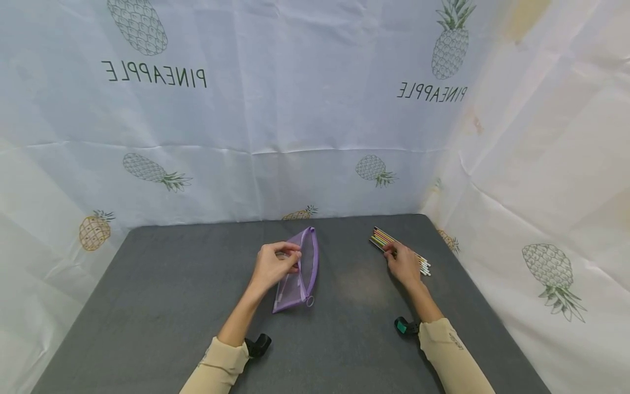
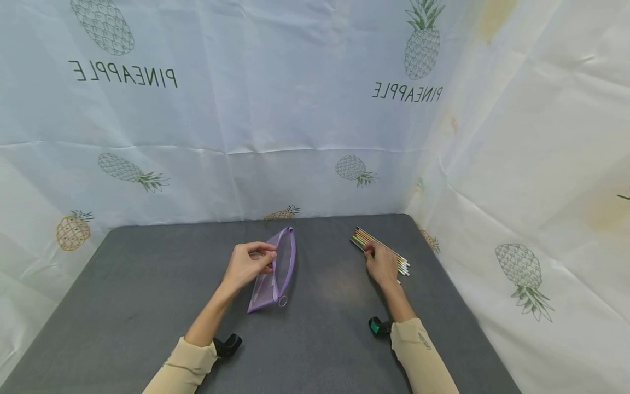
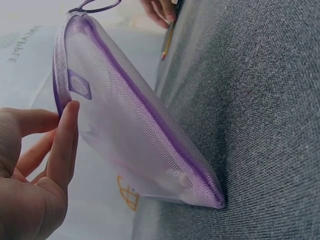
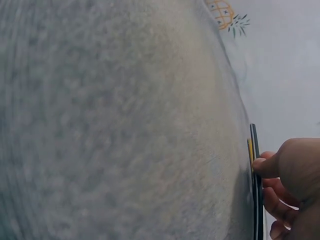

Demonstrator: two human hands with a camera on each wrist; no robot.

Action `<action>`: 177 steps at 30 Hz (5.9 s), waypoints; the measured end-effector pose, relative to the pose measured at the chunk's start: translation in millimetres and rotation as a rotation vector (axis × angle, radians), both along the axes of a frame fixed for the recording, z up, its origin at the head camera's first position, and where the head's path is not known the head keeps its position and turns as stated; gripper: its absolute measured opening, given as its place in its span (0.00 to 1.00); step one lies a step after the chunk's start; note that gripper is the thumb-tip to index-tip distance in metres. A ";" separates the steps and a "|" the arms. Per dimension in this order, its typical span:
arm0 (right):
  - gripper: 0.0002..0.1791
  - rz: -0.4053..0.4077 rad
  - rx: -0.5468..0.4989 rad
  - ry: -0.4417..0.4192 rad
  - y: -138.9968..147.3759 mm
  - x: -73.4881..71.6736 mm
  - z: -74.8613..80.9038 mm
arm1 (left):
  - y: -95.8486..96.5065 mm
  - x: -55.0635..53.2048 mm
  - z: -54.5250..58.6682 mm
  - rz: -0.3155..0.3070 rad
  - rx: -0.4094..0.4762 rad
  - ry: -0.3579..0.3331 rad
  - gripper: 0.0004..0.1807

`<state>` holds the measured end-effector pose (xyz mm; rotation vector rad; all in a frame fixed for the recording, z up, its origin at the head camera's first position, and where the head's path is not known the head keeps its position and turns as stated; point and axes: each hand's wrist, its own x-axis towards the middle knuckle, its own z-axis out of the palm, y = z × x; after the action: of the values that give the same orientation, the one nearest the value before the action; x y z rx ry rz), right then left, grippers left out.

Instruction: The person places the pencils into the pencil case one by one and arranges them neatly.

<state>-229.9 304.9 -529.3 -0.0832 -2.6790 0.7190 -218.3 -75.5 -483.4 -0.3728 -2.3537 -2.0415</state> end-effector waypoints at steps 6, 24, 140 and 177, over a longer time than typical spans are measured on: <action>0.09 0.044 -0.073 -0.016 -4.7 0.0 6.4 | 0.8 2.2 0.7 -0.012 -0.008 0.029 0.11; 0.14 0.265 -0.475 0.070 -47.2 10.1 52.8 | 1.6 3.6 3.2 -0.010 -0.019 0.036 0.11; 0.08 0.028 0.257 -0.077 2.4 -5.2 12.8 | 6.4 4.3 4.9 -0.002 0.042 0.038 0.10; 0.15 0.281 -0.467 0.098 -94.8 3.2 96.8 | 5.1 4.3 8.0 -0.009 0.029 0.033 0.11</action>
<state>-226.7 210.1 -432.6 0.2087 -2.4019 1.3872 -213.9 -70.3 -475.4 -0.4137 -2.3059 -2.0539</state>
